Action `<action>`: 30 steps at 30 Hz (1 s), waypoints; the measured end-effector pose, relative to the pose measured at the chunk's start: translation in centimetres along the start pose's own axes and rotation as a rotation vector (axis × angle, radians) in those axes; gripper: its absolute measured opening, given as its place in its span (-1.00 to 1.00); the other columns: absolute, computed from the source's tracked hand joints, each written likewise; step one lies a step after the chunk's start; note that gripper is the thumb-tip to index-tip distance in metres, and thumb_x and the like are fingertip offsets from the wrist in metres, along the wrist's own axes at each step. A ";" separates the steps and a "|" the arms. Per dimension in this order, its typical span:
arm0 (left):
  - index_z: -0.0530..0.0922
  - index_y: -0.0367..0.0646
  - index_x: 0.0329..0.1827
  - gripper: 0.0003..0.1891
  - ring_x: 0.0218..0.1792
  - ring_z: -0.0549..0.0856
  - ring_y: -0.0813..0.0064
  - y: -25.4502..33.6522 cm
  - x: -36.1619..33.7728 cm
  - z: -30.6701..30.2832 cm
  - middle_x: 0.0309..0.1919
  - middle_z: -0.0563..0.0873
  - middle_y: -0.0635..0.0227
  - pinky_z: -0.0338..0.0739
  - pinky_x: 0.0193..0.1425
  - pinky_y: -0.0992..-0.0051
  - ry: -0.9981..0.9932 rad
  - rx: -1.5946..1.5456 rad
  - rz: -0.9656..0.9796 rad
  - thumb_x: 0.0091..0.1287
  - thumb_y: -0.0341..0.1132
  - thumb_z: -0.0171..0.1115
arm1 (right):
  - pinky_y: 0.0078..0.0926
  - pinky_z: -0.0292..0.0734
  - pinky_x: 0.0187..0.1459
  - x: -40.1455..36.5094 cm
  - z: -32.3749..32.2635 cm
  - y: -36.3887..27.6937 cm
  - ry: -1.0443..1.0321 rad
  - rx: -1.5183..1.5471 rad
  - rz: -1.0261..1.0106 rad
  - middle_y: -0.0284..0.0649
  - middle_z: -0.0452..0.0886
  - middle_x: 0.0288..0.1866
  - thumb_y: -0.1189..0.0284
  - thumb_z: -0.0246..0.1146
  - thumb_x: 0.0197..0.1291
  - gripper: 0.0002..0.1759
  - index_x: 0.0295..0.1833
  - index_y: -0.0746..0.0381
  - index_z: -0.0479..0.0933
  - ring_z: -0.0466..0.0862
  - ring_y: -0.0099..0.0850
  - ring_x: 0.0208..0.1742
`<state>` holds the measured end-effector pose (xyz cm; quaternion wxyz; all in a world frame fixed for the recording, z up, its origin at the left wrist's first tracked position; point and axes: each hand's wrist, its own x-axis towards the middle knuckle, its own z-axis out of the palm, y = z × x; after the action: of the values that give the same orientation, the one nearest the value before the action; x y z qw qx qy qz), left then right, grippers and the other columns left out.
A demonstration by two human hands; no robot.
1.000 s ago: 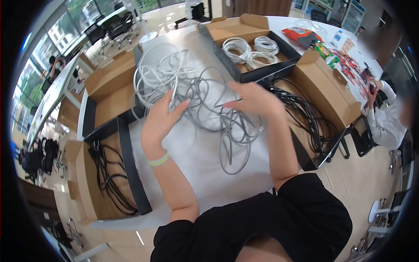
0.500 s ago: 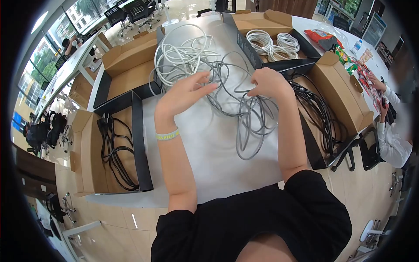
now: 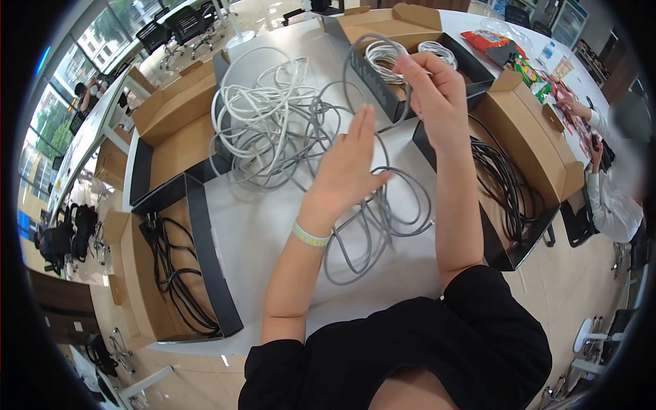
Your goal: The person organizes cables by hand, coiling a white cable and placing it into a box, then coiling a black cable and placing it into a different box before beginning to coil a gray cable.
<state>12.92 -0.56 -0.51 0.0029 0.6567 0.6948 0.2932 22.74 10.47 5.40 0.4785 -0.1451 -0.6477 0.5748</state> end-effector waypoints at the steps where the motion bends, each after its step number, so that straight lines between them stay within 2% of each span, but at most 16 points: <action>1: 0.03 -0.35 0.31 -0.06 0.11 0.44 0.10 -0.5 0.0 -0.1 0.19 0.30 -0.05 0.37 0.12 0.38 -0.008 -0.009 0.017 -0.09 -0.17 0.39 | -0.72 0.15 -0.61 -0.1 0.1 0.2 0.017 -0.011 -0.002 -0.48 0.40 -0.62 0.40 0.21 0.10 -0.81 -0.42 0.34 0.53 0.29 -0.73 -0.60; 3: 0.19 -0.16 0.27 -0.19 -0.12 0.56 0.25 -1.6 0.4 -1.5 0.07 0.46 0.12 0.47 -0.11 0.45 -0.082 -0.173 -0.086 -0.09 -0.27 0.38 | -0.74 0.13 -0.63 -0.1 0.4 1.0 -0.081 -0.119 -0.162 -0.45 0.42 -0.59 0.42 0.24 0.07 -0.83 -0.41 0.32 0.53 0.26 -0.75 -0.63; 5: 0.38 -0.15 0.10 -0.37 -0.17 0.58 0.26 -3.1 1.2 -2.5 -0.09 0.54 0.17 0.45 -0.13 0.36 -0.097 -0.174 -0.064 -0.13 -0.31 0.37 | -0.73 0.14 -0.64 -0.1 0.5 1.3 -0.185 -0.227 -0.269 -0.41 0.45 -0.56 0.42 0.26 0.04 -0.84 -0.42 0.31 0.54 0.28 -0.74 -0.64; 7: 0.52 -0.20 -0.12 -0.55 -0.27 0.60 0.32 -2.4 2.1 -4.2 -0.24 0.59 0.21 0.46 -0.19 0.43 -0.075 -0.181 -0.139 -0.16 -0.34 0.38 | -0.82 0.07 -0.62 -0.7 1.0 0.3 -0.203 -0.302 -0.270 -0.53 0.40 -0.56 0.47 0.24 0.07 -0.87 -0.31 0.32 0.51 0.24 -0.82 -0.60; 8: 0.53 -0.22 -0.16 -0.60 -0.32 0.59 0.41 -2.0 2.4 -5.3 -0.27 0.59 0.25 0.45 -0.26 0.48 -0.050 -0.252 -0.217 -0.12 -0.37 0.37 | -0.79 0.16 -0.60 -0.7 0.9 0.3 -0.199 -0.292 -0.159 -0.45 0.45 -0.44 0.38 0.27 0.05 -0.75 -0.20 0.30 0.49 0.30 -0.78 -0.57; 10: 0.53 -0.24 -0.20 -0.66 -0.37 0.58 0.50 -2.8 2.2 -6.1 -0.30 0.59 0.29 0.44 -0.34 0.54 -0.033 -0.329 -0.291 -0.08 -0.39 0.36 | -0.77 0.21 -0.59 -0.5 0.8 0.7 -0.181 -0.383 -0.189 -0.39 0.47 -0.37 0.33 0.29 0.03 -0.68 -0.15 0.29 0.47 0.33 -0.73 -0.54; 12: 0.52 -0.26 -0.18 -0.72 -0.42 0.51 0.66 -4.3 1.6 -5.9 -0.34 0.59 0.37 0.37 -0.44 0.67 0.337 -0.583 -0.193 0.04 -0.40 0.31 | -0.66 0.37 -0.52 -0.2 0.4 1.4 -0.231 -0.526 -0.212 -0.27 0.47 -0.23 0.20 0.33 -0.03 -0.51 -0.05 0.27 0.43 0.44 -0.55 -0.45; 13: 0.52 -0.26 -0.18 -0.72 -0.42 0.51 0.66 -4.8 1.7 -5.5 -0.34 0.59 0.37 0.37 -0.44 0.67 0.343 -0.578 -0.196 0.04 -0.40 0.31 | -0.66 0.37 -0.52 -0.2 0.1 1.6 -0.237 -0.521 -0.216 -0.27 0.47 -0.23 0.20 0.33 -0.03 -0.51 -0.05 0.27 0.43 0.44 -0.55 -0.45; 15: 0.52 -0.25 -0.18 -0.78 -0.47 0.45 0.72 -5.3 1.6 -5.5 -0.31 0.58 0.39 0.32 -0.49 0.72 0.638 -0.563 -0.160 0.13 -0.40 0.26 | -0.59 0.42 -0.45 -0.5 -0.1 2.0 -0.407 -0.702 -0.258 -0.25 0.48 -0.21 0.19 0.33 -0.04 -0.47 -0.02 0.29 0.42 0.50 -0.45 -0.36; 17: 0.51 -0.23 -0.14 -0.76 -0.49 0.42 0.73 -4.6 1.7 -5.4 -0.29 0.57 0.39 0.33 -0.48 0.72 0.740 -0.402 -0.267 0.13 -0.43 0.26 | -0.53 0.47 -0.35 -0.3 0.1 1.2 -0.539 -0.732 -0.157 -0.17 0.53 -0.26 0.24 0.31 -0.01 -0.50 0.00 0.30 0.42 0.55 -0.44 -0.34; 18: 0.49 -0.24 -0.06 -0.71 -0.40 0.51 0.68 -4.7 1.7 -4.9 -0.18 0.55 0.34 0.41 -0.36 0.69 0.768 -0.459 -0.202 0.16 -0.38 0.24 | -0.45 0.40 -0.42 -0.9 0.5 2.3 -0.429 -0.540 -0.166 -0.05 0.51 -0.43 0.27 0.25 0.05 -0.60 -0.13 0.37 0.44 0.52 -0.29 -0.47; 19: 0.41 -0.19 0.05 -0.63 -0.45 0.49 0.72 -4.6 1.7 -4.4 -0.14 0.52 0.34 0.40 -0.39 0.71 0.776 -0.617 -0.198 0.16 -0.41 0.23 | -0.44 0.36 -0.47 -0.9 0.8 1.0 -0.478 -0.676 -0.019 -0.02 0.54 -0.44 0.33 0.24 0.06 -0.65 -0.14 0.37 0.44 0.51 -0.26 -0.52; 21: 0.14 -0.14 0.22 -0.38 -0.49 0.52 0.67 -4.4 1.7 -3.2 -0.01 0.43 0.27 0.41 -0.51 0.71 0.760 -0.871 -0.087 0.09 -0.58 0.17 | -0.42 0.38 -0.41 -1.4 1.1 0.5 -0.413 -0.848 -0.087 -0.03 0.53 -0.46 0.38 0.19 0.10 -0.67 -0.10 0.38 0.40 0.51 -0.23 -0.46; 22: 0.06 -0.14 0.24 -0.33 -0.50 0.54 0.64 -4.5 2.3 -2.1 0.06 0.36 0.22 0.42 -0.55 0.70 0.804 -0.787 -0.050 0.06 -0.62 0.15 | -0.41 0.39 -0.35 -1.4 0.7 0.0 -0.414 -0.920 -0.077 -0.04 0.53 -0.44 0.41 0.18 0.11 -0.67 -0.08 0.40 0.39 0.52 -0.23 -0.42; 26: 0.06 -0.21 0.21 -0.34 -0.48 0.56 0.63 -1.9 2.8 -1.6 0.17 0.26 0.18 0.38 -0.60 0.73 0.808 -0.999 -0.013 0.03 -0.56 0.15 | -0.47 0.40 -0.22 -1.6 0.4 -0.2 -0.355 -0.847 -0.097 -0.04 0.55 -0.30 0.51 0.15 0.11 -0.65 0.04 0.33 0.37 0.55 -0.29 -0.31; 30: 0.21 -0.29 0.13 -0.42 -0.50 0.57 0.57 -0.4 1.6 -2.4 0.10 0.33 0.12 0.43 -0.54 0.64 0.735 -0.721 0.063 0.03 -0.42 0.23 | -0.48 0.39 -0.17 -2.3 1.3 -1.0 -0.307 -0.947 -0.333 -0.08 0.53 -0.16 0.55 0.19 0.04 -0.61 0.04 0.31 0.38 0.54 -0.28 -0.19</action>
<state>11.41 -0.03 1.97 -0.0241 0.4882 0.4845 0.7255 23.28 7.68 5.42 0.3451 -0.1546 -0.9135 0.1498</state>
